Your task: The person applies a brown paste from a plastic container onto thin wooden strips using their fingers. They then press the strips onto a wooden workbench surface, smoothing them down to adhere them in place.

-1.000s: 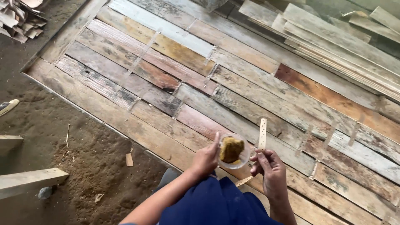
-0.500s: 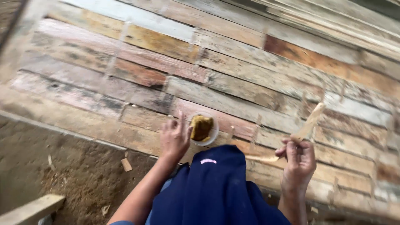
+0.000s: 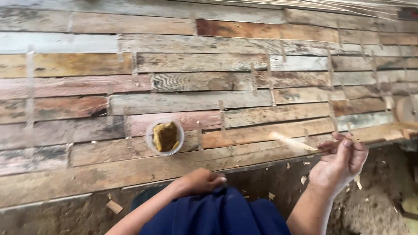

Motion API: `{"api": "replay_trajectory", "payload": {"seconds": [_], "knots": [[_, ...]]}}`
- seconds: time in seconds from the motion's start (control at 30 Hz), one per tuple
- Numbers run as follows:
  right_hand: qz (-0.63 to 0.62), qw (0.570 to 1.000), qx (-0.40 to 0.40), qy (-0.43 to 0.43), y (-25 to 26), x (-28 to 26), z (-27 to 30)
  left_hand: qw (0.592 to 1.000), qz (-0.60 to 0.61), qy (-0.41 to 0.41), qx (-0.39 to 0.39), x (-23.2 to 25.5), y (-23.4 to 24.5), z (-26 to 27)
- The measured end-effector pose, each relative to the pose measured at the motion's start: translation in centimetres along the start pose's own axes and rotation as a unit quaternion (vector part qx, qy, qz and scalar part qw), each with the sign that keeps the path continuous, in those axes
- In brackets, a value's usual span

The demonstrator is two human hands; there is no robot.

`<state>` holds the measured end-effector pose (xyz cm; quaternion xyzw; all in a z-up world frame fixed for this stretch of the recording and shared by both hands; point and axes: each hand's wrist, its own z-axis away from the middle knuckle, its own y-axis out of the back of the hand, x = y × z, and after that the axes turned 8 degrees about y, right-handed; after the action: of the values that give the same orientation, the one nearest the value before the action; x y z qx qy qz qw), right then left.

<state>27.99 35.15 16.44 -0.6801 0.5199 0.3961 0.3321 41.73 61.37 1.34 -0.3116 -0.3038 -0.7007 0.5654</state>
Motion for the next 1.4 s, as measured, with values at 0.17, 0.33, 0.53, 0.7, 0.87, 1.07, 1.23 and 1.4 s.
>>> {"api": "replay_trajectory", "payload": {"seconds": [0.17,0.33,0.53,0.7,0.87,1.07,1.23,1.4], "knots": [[0.029,0.989,-0.087,-0.113,-0.6,2.3,2.6,0.944,0.105,-0.085,0.301,0.6,1.4,-1.4],[0.001,0.889,-0.349,-0.297,-5.7,1.4,8.1,0.866,0.387,-0.112,0.298,4.9,3.4,-1.6],[-0.099,0.8,-0.47,-0.36,-6.8,5.2,9.3,0.721,0.566,-0.149,0.371,7.0,5.2,-1.6],[-0.107,0.798,-0.488,-0.336,-6.6,6.7,8.3,0.674,0.544,-0.209,0.455,9.2,5.3,-1.0],[-0.15,0.831,-0.455,-0.282,-6.8,7.7,6.8,0.765,0.158,-0.342,0.522,12.5,5.4,1.9],[-0.194,0.81,-0.43,-0.348,-6.6,6.8,6.1,0.764,0.11,-0.348,0.532,15.5,5.6,3.6],[-0.226,0.785,-0.428,-0.387,-7.5,7.9,6.4,0.745,0.275,-0.344,0.502,14.5,8.5,1.8],[-0.179,0.777,-0.471,-0.378,-7.7,10.3,7.8,0.74,0.317,-0.335,0.489,11.6,13.6,-1.0]]}}
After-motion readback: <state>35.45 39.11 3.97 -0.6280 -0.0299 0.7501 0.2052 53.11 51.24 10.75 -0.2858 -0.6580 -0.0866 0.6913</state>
